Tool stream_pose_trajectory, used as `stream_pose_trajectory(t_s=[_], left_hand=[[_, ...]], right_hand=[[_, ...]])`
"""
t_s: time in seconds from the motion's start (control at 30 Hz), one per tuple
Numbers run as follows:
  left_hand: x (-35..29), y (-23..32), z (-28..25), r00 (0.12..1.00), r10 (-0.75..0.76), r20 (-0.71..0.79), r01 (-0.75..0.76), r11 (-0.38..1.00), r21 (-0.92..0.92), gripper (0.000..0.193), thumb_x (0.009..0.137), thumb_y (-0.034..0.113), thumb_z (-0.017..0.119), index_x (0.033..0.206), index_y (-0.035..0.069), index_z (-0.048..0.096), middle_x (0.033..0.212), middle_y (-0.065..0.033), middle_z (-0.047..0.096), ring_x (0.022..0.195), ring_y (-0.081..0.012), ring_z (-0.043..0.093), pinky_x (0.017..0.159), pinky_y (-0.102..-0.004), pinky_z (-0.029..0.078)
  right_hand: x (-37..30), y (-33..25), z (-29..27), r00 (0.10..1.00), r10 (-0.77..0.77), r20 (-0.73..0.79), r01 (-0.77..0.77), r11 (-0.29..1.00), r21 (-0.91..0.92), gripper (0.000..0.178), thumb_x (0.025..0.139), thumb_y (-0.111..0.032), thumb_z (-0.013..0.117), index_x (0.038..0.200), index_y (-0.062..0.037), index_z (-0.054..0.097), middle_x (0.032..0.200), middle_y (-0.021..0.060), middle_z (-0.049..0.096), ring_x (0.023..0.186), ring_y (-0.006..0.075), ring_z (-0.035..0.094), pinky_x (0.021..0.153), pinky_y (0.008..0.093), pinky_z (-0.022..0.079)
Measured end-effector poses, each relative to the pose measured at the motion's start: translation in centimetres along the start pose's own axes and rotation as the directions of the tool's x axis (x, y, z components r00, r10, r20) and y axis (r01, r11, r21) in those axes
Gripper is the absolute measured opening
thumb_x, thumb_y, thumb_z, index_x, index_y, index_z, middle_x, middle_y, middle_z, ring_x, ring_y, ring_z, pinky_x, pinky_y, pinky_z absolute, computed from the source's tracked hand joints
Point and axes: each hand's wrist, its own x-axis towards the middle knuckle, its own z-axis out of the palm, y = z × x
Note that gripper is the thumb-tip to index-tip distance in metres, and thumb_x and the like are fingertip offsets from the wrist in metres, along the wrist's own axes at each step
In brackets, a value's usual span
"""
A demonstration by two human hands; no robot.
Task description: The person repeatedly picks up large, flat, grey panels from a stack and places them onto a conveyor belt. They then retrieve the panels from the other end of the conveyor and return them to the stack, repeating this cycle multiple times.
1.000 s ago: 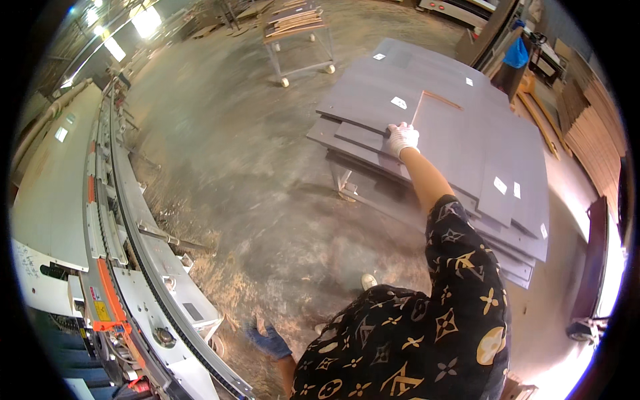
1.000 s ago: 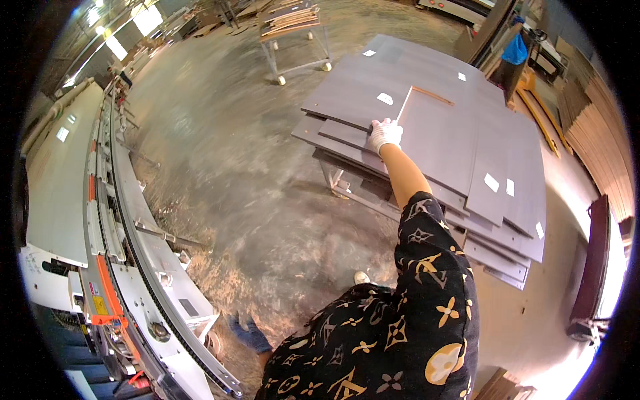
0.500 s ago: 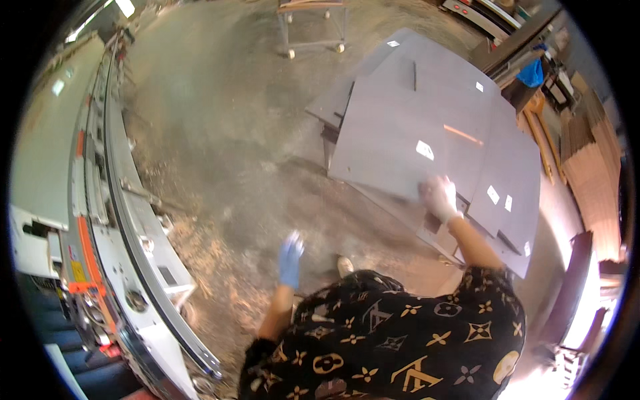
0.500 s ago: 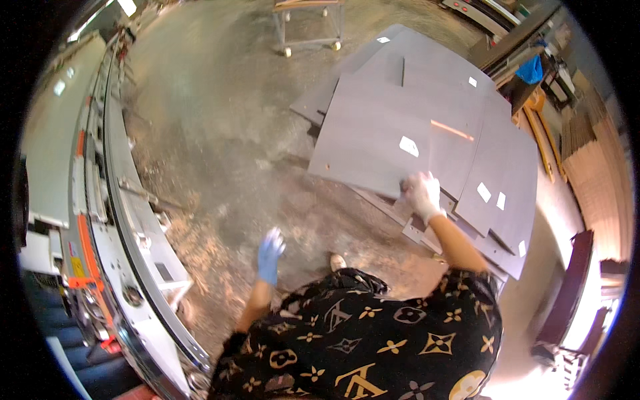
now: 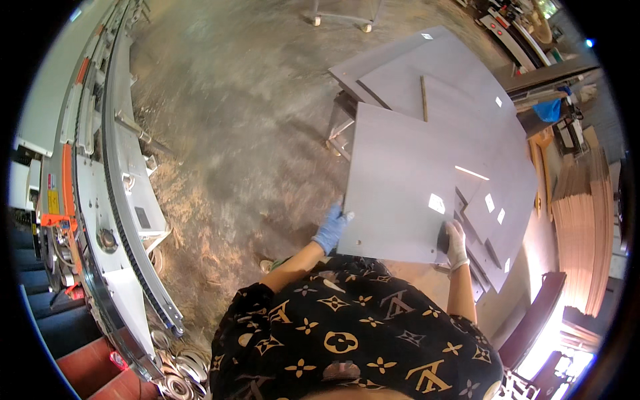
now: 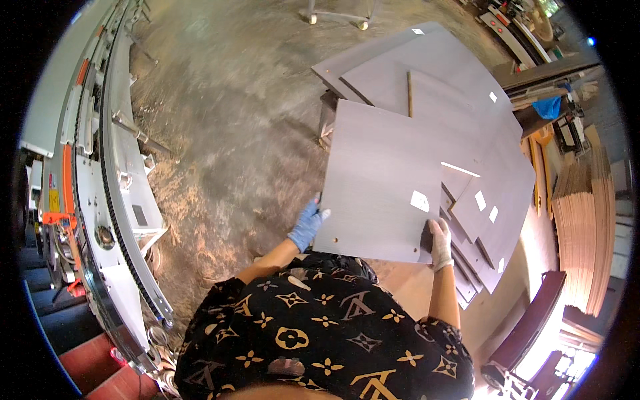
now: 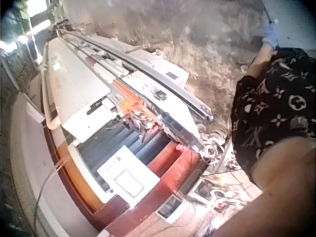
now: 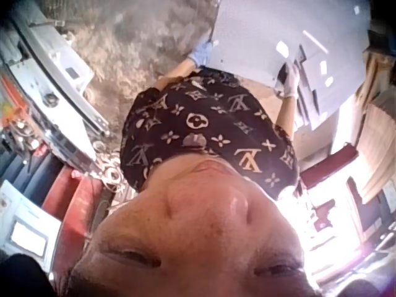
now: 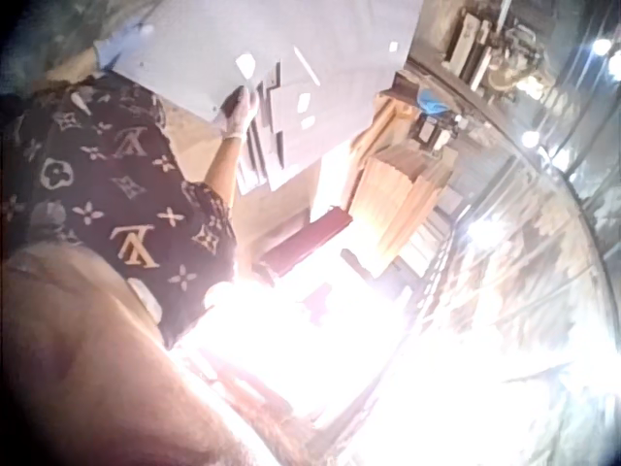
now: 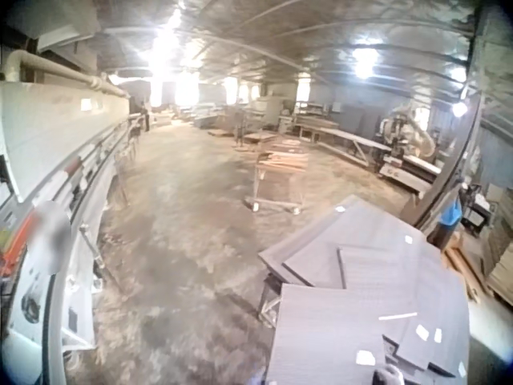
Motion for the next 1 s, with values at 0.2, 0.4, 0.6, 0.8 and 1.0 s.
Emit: stream_pose_trajectory(t_s=[0.2, 0.4, 0.6, 0.8, 1.0], left_hand=[[-0.5, 2.4, -7.0, 0.99, -0.134, 0.036, 0.137, 0.985, -0.107, 0.042, 0.088, 0.015, 0.06, 0.126, 0.001, 0.049, 0.113, -0.0058, 0.058, 0.102, -0.014, 0.053, 0.087, -0.0277, 0.045], [-1.9, -0.4, -11.7, 0.996, 0.0, 0.092, -0.011, 0.993, 0.122, 0.046, 0.088, 0.019, 0.058, 0.128, 0.0, 0.046, 0.113, -0.0058, 0.056, 0.101, -0.0157, 0.053, 0.088, -0.0296, 0.044], [-5.1, -1.1, -14.6, 0.997, 0.06, -0.053, -0.067, 0.988, -0.141, 0.05, 0.087, 0.024, 0.058, 0.129, -0.001, 0.044, 0.121, -0.0083, 0.051, 0.112, -0.0174, 0.047, 0.097, -0.0308, 0.037], [-6.2, -5.3, -16.3, 0.723, 0.164, -0.671, 0.099, 0.937, 0.336, 0.051, 0.093, 0.035, 0.048, 0.128, -0.002, 0.044, 0.119, -0.0105, 0.052, 0.108, -0.0222, 0.048, 0.096, -0.033, 0.038], [-11.0, -9.9, -18.6, 0.762, 0.214, -0.612, 0.014, 0.939, 0.344, 0.04, 0.09, 0.029, 0.056, 0.117, -0.002, 0.051, 0.106, -0.0085, 0.057, 0.096, -0.0196, 0.051, 0.086, -0.0333, 0.043]], right_hand=[[1.3, -2.3, 6.6, 0.978, -0.091, 0.186, 0.103, 0.993, -0.054, 0.021, 0.088, -0.019, 0.054, 0.101, -0.0023, 0.059, 0.096, 0.0048, 0.063, 0.087, 0.0141, 0.058, 0.076, 0.0283, 0.047], [7.8, -1.8, 12.1, 0.981, 0.161, 0.109, -0.194, 0.832, 0.519, 0.026, 0.084, -0.031, 0.062, 0.091, -0.0061, 0.062, 0.086, 0.002, 0.062, 0.079, 0.0129, 0.055, 0.073, 0.0276, 0.045], [2.4, -2.0, 18.5, 0.963, -0.122, -0.24, 0.159, 0.977, 0.139, 0.04, 0.083, -0.037, 0.063, 0.092, 0.0024, 0.06, 0.084, 0.0035, 0.057, 0.079, 0.0129, 0.049, 0.072, 0.0283, 0.042], [0.0, 1.1, 23.0, 0.92, -0.376, -0.107, 0.385, 0.822, 0.42, 0.033, 0.086, -0.012, 0.062, 0.06, -0.012, 0.042, 0.064, -0.0102, 0.041, 0.06, 0.001, 0.034, 0.051, 0.0196, 0.029], [0.8, 2.9, 25.8, 0.685, -0.66, 0.309, 0.559, 0.748, 0.358, 0.023, 0.067, -0.01, 0.07, 0.06, -0.0086, 0.047, 0.058, -0.0046, 0.05, 0.053, 0.0053, 0.045, 0.05, 0.0231, 0.039]])
